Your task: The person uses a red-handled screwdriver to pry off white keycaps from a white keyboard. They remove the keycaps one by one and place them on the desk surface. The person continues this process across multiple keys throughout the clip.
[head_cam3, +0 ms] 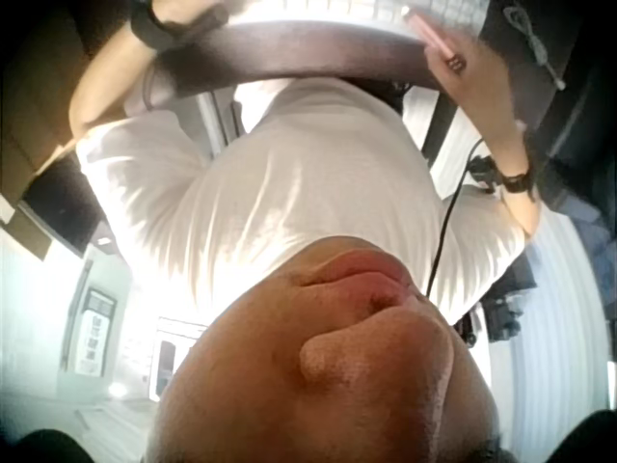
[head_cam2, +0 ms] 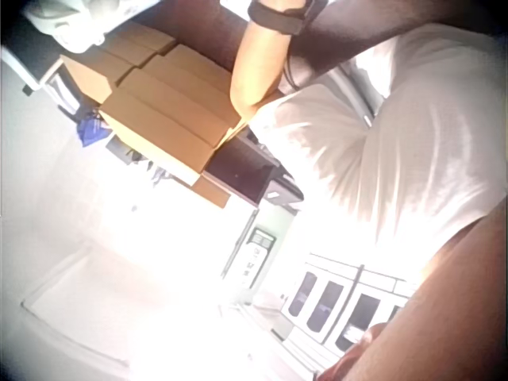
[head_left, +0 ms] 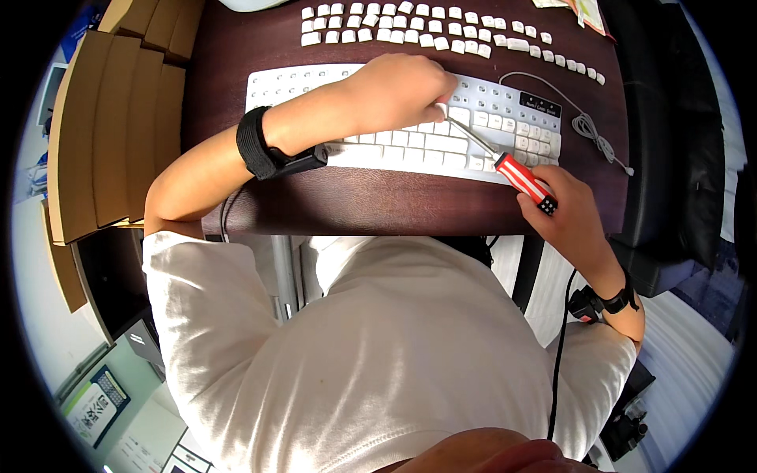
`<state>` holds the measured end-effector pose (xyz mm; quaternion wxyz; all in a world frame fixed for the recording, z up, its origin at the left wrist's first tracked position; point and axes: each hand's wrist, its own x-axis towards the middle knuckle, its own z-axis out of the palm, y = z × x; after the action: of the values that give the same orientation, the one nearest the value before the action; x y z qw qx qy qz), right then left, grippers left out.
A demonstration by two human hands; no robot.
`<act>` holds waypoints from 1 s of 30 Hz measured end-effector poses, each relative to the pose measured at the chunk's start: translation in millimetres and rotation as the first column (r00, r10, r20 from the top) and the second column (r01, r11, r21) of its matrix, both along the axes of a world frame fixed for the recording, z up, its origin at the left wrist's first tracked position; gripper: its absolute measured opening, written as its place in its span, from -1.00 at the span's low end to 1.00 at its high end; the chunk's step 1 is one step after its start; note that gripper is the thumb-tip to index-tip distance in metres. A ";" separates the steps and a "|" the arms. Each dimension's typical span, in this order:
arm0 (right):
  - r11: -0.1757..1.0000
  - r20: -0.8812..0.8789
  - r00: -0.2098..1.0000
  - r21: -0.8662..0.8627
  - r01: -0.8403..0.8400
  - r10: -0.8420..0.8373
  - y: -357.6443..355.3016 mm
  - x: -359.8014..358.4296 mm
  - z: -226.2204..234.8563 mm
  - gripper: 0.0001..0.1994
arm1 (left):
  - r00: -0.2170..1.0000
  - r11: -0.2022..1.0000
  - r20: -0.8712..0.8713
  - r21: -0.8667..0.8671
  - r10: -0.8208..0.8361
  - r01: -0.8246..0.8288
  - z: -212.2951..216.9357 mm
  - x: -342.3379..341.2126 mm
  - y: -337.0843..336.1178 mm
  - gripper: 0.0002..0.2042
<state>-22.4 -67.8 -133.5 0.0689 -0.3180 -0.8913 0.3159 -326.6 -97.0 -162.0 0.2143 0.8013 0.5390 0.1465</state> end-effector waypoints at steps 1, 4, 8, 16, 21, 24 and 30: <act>1.000 -0.016 1.000 -0.019 0.006 -0.006 0.1 0.9 -2.6 -0.74 | 1.000 1.000 0.001 0.000 -0.004 0.004 1.5 0.0 -0.5 -0.80; 0.998 -0.063 0.998 -0.056 0.021 -0.024 -1.2 3.3 -10.3 -0.74 | 1.000 1.000 -0.008 0.022 -0.013 0.014 2.4 0.6 -1.7 -0.81; 0.994 -0.067 0.996 -0.099 0.054 -0.061 0.6 6.5 -7.8 -0.76 | 1.000 1.000 -0.021 0.008 -0.006 0.006 4.7 1.5 -2.7 -0.81; 0.974 -0.070 0.971 -0.018 0.228 -0.228 20.8 46.5 -5.6 -0.74 | 0.996 0.989 -0.072 0.129 -0.059 0.068 21.9 9.2 26.7 -0.83; 0.953 -0.111 0.948 0.007 0.301 -0.299 30.0 65.2 -3.0 -0.73 | 0.943 0.981 -0.331 0.168 -0.032 0.092 24.2 38.1 87.4 -0.84; 0.941 -0.116 0.936 0.023 0.337 -0.332 32.9 75.4 -0.4 -0.73 | 0.897 0.987 -0.442 0.123 -0.035 0.099 13.5 48.3 112.3 -0.85; 0.923 -0.104 0.917 -0.027 0.385 -0.385 35.2 98.4 -9.8 -0.73 | 0.868 0.990 -0.493 0.089 -0.055 0.113 -7.7 48.4 133.6 -0.79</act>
<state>76.0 -32.7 -143.2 0.1767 -0.4697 -0.8054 0.3154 -278.3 36.6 -169.7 0.0309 0.8458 0.5311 -0.0396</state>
